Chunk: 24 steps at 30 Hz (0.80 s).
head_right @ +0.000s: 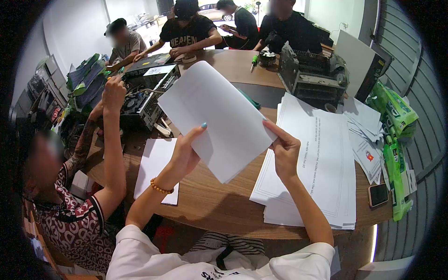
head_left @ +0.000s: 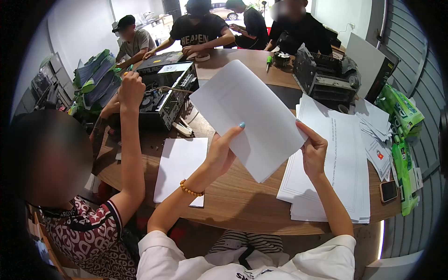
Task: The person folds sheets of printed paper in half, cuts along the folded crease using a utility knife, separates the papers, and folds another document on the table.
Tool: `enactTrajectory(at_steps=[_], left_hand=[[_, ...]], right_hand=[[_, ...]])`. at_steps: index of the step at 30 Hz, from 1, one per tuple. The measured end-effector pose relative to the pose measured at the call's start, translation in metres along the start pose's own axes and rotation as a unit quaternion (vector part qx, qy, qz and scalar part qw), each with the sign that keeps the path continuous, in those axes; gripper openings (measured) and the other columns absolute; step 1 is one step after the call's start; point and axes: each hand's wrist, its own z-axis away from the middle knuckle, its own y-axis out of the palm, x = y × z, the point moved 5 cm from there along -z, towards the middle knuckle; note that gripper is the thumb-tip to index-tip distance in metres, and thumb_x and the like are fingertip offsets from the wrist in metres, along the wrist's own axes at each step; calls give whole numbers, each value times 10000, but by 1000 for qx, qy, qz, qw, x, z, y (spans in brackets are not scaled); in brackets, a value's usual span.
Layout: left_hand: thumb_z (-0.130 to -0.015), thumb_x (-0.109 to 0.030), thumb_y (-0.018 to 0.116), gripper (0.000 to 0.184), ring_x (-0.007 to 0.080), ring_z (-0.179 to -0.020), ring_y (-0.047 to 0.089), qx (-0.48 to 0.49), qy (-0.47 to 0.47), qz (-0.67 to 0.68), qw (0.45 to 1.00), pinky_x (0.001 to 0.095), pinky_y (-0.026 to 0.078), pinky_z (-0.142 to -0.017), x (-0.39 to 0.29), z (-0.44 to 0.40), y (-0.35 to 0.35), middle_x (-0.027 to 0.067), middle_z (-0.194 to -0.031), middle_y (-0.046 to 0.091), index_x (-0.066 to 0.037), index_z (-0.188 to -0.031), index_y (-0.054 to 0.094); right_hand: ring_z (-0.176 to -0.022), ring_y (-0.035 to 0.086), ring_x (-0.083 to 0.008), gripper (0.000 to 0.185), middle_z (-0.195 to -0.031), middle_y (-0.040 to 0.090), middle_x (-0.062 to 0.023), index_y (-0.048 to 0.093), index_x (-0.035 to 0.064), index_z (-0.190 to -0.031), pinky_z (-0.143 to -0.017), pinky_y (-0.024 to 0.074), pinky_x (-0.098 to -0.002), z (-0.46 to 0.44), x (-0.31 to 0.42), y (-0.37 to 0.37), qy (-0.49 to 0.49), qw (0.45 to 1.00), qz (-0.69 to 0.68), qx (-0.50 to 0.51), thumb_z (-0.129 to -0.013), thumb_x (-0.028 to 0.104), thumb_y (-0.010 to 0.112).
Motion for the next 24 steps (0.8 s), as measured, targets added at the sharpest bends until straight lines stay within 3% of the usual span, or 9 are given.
enactTrajectory(at_steps=[7,15,24], left_hand=[[-831,-168,577,487,186,-1045,489,-10,-9,-7,1000,318,425,-886,4,2,-6,114,-1122,473,42,-1202,344],[-817,-152,584,483,203,-1054,486,-12,-27,2,1000,353,433,-883,14,3,-9,114,-1113,467,27,-1196,343],[-817,-152,590,496,193,-1097,469,1,-23,5,1000,348,430,-887,11,5,-2,110,-1157,464,-8,-1224,346]], right_hand=[[-923,594,-156,351,-1100,589,-122,574,2,-1109,-781,525,-279,1,-3,4,1,1000,-11,4,-803,-122,455],[-850,597,-112,462,-1073,609,-100,569,17,-1130,-679,496,-201,0,-7,2,8,999,-8,38,-704,-156,520],[-893,602,-144,411,-1039,621,-108,581,13,-1111,-792,491,-253,-3,-14,-5,40,997,-18,70,-708,-50,635]])
